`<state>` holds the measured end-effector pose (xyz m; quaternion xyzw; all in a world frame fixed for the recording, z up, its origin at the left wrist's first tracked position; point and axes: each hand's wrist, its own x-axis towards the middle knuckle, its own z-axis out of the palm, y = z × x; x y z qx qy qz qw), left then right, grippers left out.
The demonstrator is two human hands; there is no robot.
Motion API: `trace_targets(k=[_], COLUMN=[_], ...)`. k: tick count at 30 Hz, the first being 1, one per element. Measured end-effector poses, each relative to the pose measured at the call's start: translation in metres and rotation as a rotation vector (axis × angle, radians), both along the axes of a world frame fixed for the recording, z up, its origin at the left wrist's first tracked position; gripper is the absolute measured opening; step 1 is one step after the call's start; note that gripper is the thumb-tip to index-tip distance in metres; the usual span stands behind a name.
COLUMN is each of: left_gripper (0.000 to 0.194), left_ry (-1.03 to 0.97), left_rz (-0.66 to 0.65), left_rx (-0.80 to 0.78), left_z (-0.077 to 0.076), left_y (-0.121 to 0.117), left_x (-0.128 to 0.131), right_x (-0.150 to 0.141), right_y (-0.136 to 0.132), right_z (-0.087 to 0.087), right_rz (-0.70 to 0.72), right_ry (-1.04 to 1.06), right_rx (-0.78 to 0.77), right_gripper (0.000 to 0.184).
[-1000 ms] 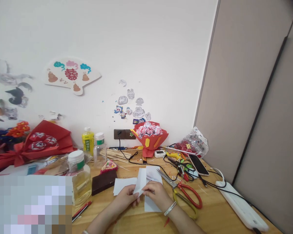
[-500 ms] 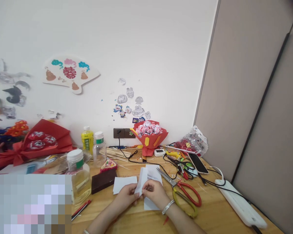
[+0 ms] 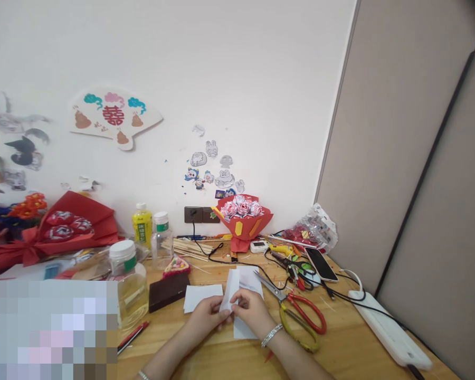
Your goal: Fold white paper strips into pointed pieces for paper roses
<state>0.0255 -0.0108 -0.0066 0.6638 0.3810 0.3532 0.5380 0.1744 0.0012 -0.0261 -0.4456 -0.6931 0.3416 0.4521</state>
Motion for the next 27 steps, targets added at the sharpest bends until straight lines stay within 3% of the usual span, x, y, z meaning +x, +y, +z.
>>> trace_targets(k=[19, 27], left_gripper=[0.018, 0.024], left_ry=[0.049, 0.057], left_rz=[0.076, 0.107], left_rx=[0.042, 0.016], left_z=[0.006, -0.005], left_y=[-0.006, 0.000], left_x=[0.005, 0.006], right_x=[-0.005, -0.005], right_y=[-0.005, -0.010], right_z=[0.003, 0.007], right_rz=[-0.052, -0.034], right_ry=[-0.011, -0.052], right_rx=[-0.045, 0.013], right_gripper=[0.011, 0.014])
